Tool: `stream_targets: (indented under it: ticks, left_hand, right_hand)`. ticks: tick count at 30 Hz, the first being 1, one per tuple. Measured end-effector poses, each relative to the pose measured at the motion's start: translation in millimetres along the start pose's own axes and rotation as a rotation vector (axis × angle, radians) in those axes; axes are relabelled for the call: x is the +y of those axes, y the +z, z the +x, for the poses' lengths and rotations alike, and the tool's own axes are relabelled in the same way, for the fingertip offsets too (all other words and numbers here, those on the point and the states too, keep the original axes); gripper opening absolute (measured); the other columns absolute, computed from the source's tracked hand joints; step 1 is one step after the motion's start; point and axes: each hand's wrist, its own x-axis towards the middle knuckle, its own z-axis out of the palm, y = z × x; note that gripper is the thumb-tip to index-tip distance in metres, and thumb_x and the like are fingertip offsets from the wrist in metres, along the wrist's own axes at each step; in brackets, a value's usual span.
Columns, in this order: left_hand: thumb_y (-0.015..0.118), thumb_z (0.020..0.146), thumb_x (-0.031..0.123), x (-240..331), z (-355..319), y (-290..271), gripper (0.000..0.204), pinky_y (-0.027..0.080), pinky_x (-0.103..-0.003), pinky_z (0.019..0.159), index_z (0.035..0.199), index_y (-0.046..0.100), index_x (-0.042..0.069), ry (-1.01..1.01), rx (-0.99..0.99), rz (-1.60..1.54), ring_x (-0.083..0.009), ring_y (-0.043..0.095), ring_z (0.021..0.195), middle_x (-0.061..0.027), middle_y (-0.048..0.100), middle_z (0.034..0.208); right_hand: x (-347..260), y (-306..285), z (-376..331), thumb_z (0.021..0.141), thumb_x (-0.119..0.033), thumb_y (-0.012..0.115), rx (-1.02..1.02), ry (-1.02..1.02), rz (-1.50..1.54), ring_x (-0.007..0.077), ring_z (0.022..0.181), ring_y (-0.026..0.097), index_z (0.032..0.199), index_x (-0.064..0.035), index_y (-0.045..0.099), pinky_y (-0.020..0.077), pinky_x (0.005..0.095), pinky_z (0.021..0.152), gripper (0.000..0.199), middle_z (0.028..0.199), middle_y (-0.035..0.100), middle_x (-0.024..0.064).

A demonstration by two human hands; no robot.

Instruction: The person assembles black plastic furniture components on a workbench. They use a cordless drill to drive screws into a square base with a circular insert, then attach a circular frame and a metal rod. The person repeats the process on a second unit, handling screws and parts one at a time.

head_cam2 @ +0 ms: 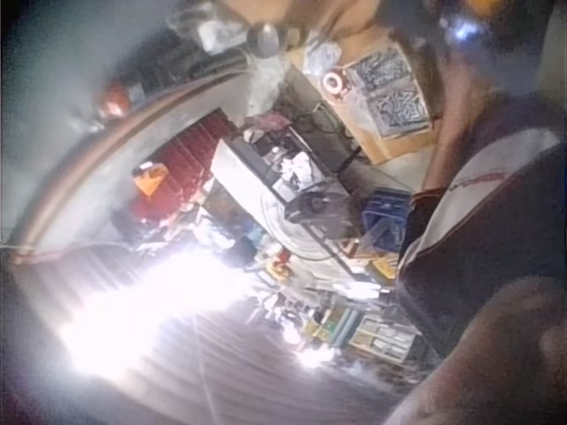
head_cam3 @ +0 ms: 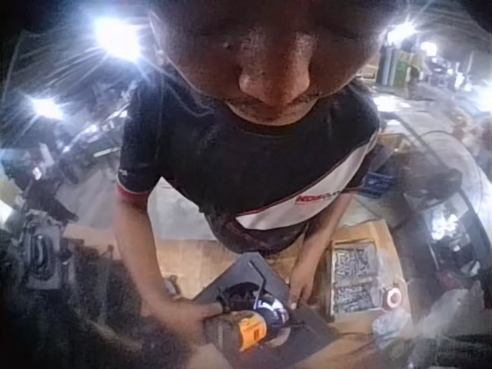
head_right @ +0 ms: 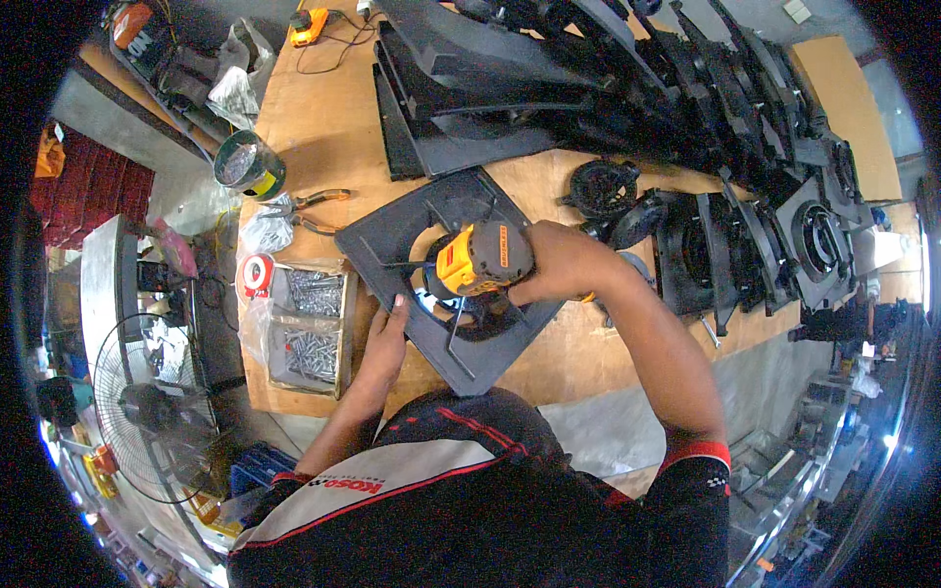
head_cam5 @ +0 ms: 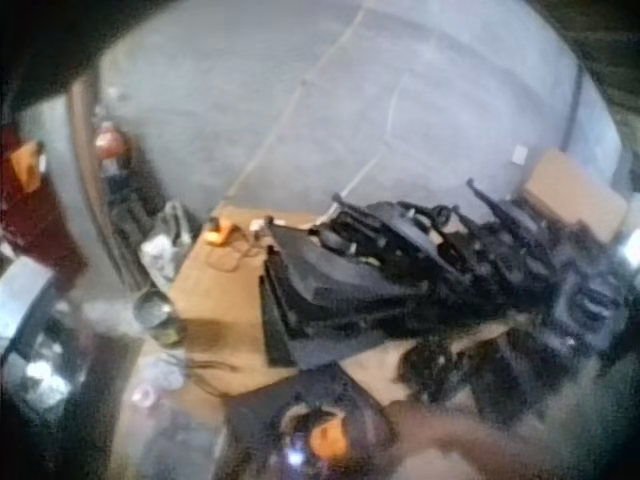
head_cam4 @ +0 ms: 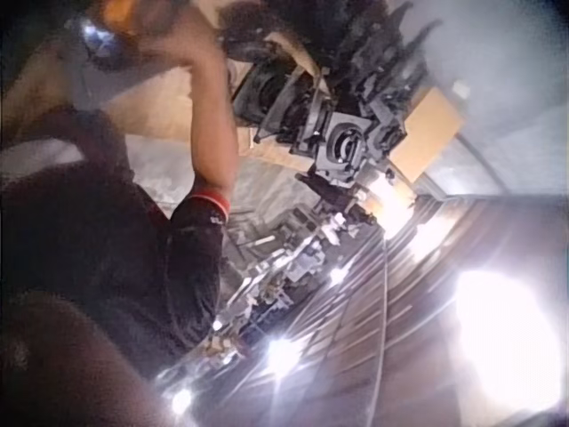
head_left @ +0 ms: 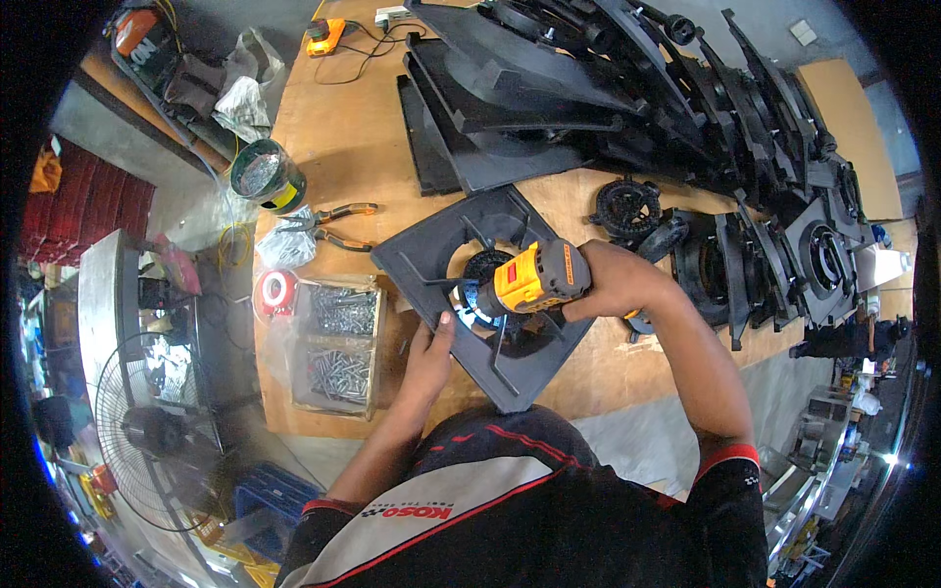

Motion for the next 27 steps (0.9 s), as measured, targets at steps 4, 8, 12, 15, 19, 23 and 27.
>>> stream_targets:
  ticks: [4,8,12,15,19,23,27]
  left_hand:
    - [0.048,0.102,0.051,10.0,5.3,-2.1,0.068,0.039,-0.033,0.102,0.134,0.049,-0.008,-0.065,0.018,-0.191,-0.0201,0.054,0.115,-0.0149,0.06,0.125]
    - [0.048,0.103,0.047,15.8,9.0,7.7,0.06,0.043,-0.032,0.095,0.127,0.055,-0.008,-0.047,0.092,-0.067,-0.0184,0.056,0.106,-0.0123,0.063,0.118]
    - [0.048,0.104,0.041,12.0,11.3,8.0,0.05,0.046,-0.031,0.083,0.115,0.062,-0.006,0.052,0.109,0.043,-0.0148,0.058,0.092,-0.0085,0.066,0.103]
    - [0.05,0.104,0.038,15.8,9.1,12.1,0.046,0.046,-0.03,0.077,0.108,0.064,-0.005,0.148,0.114,0.011,-0.0124,0.056,0.086,-0.0063,0.065,0.096]
    - [0.051,0.103,0.037,9.5,13.0,9.5,0.044,0.047,-0.03,0.077,0.108,0.064,-0.004,0.112,0.106,0.005,-0.0129,0.057,0.083,-0.0058,0.065,0.094]
    - [0.049,0.104,0.039,1.2,10.4,14.5,0.046,0.047,-0.031,0.082,0.118,0.061,-0.004,-0.011,0.177,-0.231,-0.0164,0.058,0.088,-0.0079,0.064,0.101]
    - [0.048,0.103,0.044,-10.8,12.5,17.9,0.054,0.045,-0.033,0.091,0.129,0.054,-0.003,-0.1,0.182,-0.39,-0.0186,0.056,0.1,-0.0102,0.061,0.115]
  right_hand:
    - [-16.0,-7.1,5.7,0.059,-0.031,0.081,-0.119,0.018,-0.021,0.037,0.088,0.069,0.098,0.0013,0.07,0.0538,0.0423,0.078,0.052,0.092,0.071,0.0234]
    - [-10.8,-8.8,10.7,0.059,-0.029,0.082,-0.152,-0.046,-0.018,0.037,0.089,0.068,0.097,0.0005,0.07,0.0531,0.0437,0.078,0.05,0.091,0.071,0.0225]
    - [-18.6,-15.0,25.4,0.06,-0.024,0.083,-0.126,-0.257,-0.246,0.0375,0.091,0.068,0.099,-0.005,0.07,0.0533,0.0461,0.08,0.046,0.093,0.072,0.0191]
    - [-37.2,-27.3,37.2,0.059,-0.017,0.081,-0.202,-0.319,-0.344,0.0368,0.09,0.068,0.099,-0.0103,0.07,0.052,0.046,0.078,0.042,0.089,0.072,0.0155]
    - [-34.0,-30.2,53.8,0.059,-0.017,0.082,-0.264,-0.293,-0.373,0.0368,0.092,0.068,0.101,-0.0082,0.069,0.0524,0.0445,0.079,0.044,0.093,0.071,0.017]
    - [-28.2,-24.8,52.8,0.063,-0.027,0.084,-0.29,-0.092,-0.151,0.033,0.092,0.068,0.103,-0.0023,0.068,0.0539,0.0406,0.082,0.05,0.098,0.071,0.0197]
    - [-14.3,-2.0,34.7,0.07,-0.03,0.08,-0.425,0.16,0.145,0.0246,0.081,0.068,0.107,-0.0014,0.067,0.0553,0.0386,0.075,0.048,0.088,0.071,0.0133]
